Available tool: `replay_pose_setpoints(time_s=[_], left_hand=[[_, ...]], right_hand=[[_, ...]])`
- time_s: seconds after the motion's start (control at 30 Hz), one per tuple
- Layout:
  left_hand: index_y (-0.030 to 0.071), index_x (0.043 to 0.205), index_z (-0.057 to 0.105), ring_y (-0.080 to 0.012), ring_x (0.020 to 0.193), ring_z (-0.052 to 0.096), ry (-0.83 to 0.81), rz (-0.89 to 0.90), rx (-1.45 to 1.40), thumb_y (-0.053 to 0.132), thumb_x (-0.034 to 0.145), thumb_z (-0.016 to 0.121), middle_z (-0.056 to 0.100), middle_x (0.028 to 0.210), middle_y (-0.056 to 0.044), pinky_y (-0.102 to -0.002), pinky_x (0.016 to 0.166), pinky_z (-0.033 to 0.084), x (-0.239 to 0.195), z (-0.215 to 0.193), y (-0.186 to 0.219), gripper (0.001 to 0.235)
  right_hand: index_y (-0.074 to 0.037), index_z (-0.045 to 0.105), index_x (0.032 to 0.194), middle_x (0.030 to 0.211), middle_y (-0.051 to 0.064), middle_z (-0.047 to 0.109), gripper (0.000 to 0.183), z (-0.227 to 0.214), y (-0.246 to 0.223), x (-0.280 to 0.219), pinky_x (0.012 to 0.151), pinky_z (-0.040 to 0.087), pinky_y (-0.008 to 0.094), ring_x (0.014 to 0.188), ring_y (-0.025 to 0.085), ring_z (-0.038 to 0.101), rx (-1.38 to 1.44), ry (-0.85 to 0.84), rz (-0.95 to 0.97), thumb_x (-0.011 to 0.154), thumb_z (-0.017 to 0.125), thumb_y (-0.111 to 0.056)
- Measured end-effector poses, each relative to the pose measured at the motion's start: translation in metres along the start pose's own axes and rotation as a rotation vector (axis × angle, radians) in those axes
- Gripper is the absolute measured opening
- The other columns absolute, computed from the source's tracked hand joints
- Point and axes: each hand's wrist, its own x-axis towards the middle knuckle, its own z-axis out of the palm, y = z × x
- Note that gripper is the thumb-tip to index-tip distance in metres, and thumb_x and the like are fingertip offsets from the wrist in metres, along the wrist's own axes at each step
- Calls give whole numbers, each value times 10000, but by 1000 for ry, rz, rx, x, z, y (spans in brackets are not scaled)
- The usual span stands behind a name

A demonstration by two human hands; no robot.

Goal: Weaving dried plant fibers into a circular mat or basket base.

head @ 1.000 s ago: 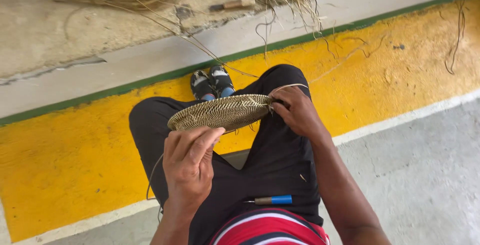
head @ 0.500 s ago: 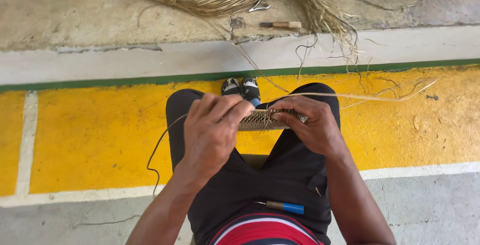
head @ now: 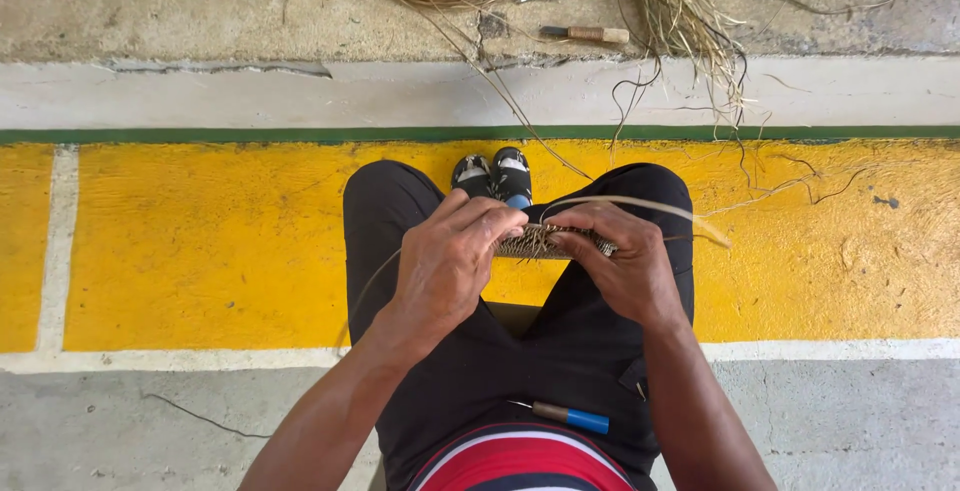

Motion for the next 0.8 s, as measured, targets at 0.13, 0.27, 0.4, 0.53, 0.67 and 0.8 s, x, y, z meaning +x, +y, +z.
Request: replay_pose_setpoints(time_s=[0.13, 0.27, 0.4, 0.53, 0.67, 0.8], left_hand=[[91, 1086, 739, -184, 869, 672, 4, -15, 18, 58, 904, 726, 738, 1002, 2, -323, 703, 572, 5, 4, -4, 186], [98, 1066, 740, -189, 903, 667, 33, -29, 19, 99, 919, 735, 705, 1001, 11, -334, 725, 568, 6, 11, -4, 148], [96, 1061, 745, -191, 895, 618, 79, -24, 64, 129, 921, 749, 682, 999, 26, -352, 737, 510, 4, 20, -4, 144], [106, 1044, 752, -194, 877, 544, 164, 4, 139, 160, 921, 763, 659, 972, 47, -374, 770, 419, 1, 25, -3, 135], [98, 1031, 750, -199, 876, 529, 220, 7, 178, 171, 927, 770, 653, 969, 35, -384, 780, 405, 0, 30, -5, 129], [95, 1033, 742, -208, 902, 532, 232, 28, 180, 181, 936, 765, 660, 995, 22, -387, 816, 423, -2, 32, -12, 132]], right_hand=[[-48, 757, 1068, 990, 58, 758, 168, 0, 4, 3, 779, 576, 282, 903, 142, 713, 81, 7, 128, 904, 755, -84], [-52, 764, 1063, 986, 48, 761, 166, -2, 8, 7, 782, 571, 284, 909, 124, 713, 49, 8, 159, 903, 759, -96], [-40, 750, 1074, 978, 55, 740, 167, -14, 3, 15, 780, 557, 294, 899, 142, 682, 82, -44, 209, 909, 756, -69], [-15, 714, 1151, 1104, 70, 724, 202, -18, 1, 35, 883, 556, 302, 1021, 178, 693, 42, -101, -22, 950, 693, -19], [-32, 721, 1072, 1113, 80, 741, 120, -25, -4, 50, 956, 558, 316, 1074, 226, 698, 166, -77, -288, 1025, 630, -94], [-75, 702, 1050, 1056, 140, 724, 178, -152, 44, 36, 954, 569, 413, 1001, 307, 706, 64, 87, -491, 1115, 595, -201]])
